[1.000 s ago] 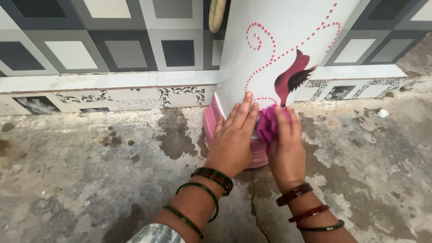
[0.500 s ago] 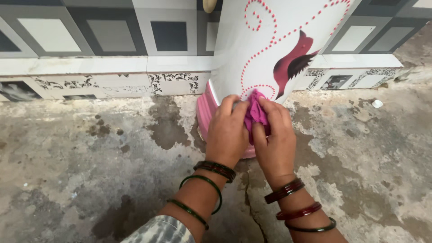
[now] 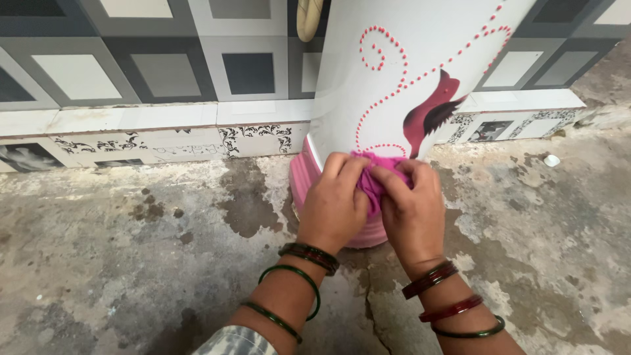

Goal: The person cleans the pedestal and basin of a sink using a pink cloth, wiping the exterior surfaces of the pedestal and the outer and inner surfaces of the basin by hand.

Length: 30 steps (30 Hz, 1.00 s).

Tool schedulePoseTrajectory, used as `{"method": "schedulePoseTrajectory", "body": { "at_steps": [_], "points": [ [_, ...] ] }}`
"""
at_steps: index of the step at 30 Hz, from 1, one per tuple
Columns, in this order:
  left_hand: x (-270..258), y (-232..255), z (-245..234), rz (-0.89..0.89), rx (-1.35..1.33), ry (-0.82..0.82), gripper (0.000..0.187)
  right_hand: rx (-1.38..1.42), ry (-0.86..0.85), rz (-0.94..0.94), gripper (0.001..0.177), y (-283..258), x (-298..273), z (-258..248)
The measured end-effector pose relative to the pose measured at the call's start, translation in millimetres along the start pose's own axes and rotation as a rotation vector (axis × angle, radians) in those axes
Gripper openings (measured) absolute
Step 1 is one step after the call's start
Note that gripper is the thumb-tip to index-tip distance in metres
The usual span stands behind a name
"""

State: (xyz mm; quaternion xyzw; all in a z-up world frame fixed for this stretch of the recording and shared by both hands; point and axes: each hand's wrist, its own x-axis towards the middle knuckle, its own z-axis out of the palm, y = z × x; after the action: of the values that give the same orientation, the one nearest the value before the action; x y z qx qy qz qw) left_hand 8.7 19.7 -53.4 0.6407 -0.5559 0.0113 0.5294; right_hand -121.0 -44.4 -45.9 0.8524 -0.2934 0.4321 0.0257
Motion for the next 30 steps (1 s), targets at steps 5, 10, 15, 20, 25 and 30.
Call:
{"method": "schedulePoseTrajectory", "body": {
  "at_steps": [5,10,15,20,25,30],
  "points": [
    [-16.4,-29.6,15.8,-0.036,0.055,-0.080,0.028,0.056,-0.116,0.051,0.030,8.7,-17.9,25.4],
    [-20.4,-40.4,26.4,-0.113,0.124,-0.122,0.021,0.065,-0.189,0.065,0.029,6.5,-24.8,30.1],
    [-7.4,-22.5,23.5,-0.058,0.090,0.021,0.016,0.123,-0.040,0.046,0.024,7.3,-5.6,16.7],
    [-3.8,-18.1,26.7,-0.086,0.153,0.054,0.013,0.121,-0.023,0.062,0.029,5.9,-7.6,24.0],
    [-19.5,-37.1,43.6,-0.105,0.133,0.088,0.019,0.112,-0.076,0.113,0.028,12.2,-25.4,34.5],
    [-32.1,-46.5,47.3,-0.249,0.148,-0.010,0.018,0.119,-0.254,0.132,0.029,9.9,-33.4,32.8]
  ]
}}
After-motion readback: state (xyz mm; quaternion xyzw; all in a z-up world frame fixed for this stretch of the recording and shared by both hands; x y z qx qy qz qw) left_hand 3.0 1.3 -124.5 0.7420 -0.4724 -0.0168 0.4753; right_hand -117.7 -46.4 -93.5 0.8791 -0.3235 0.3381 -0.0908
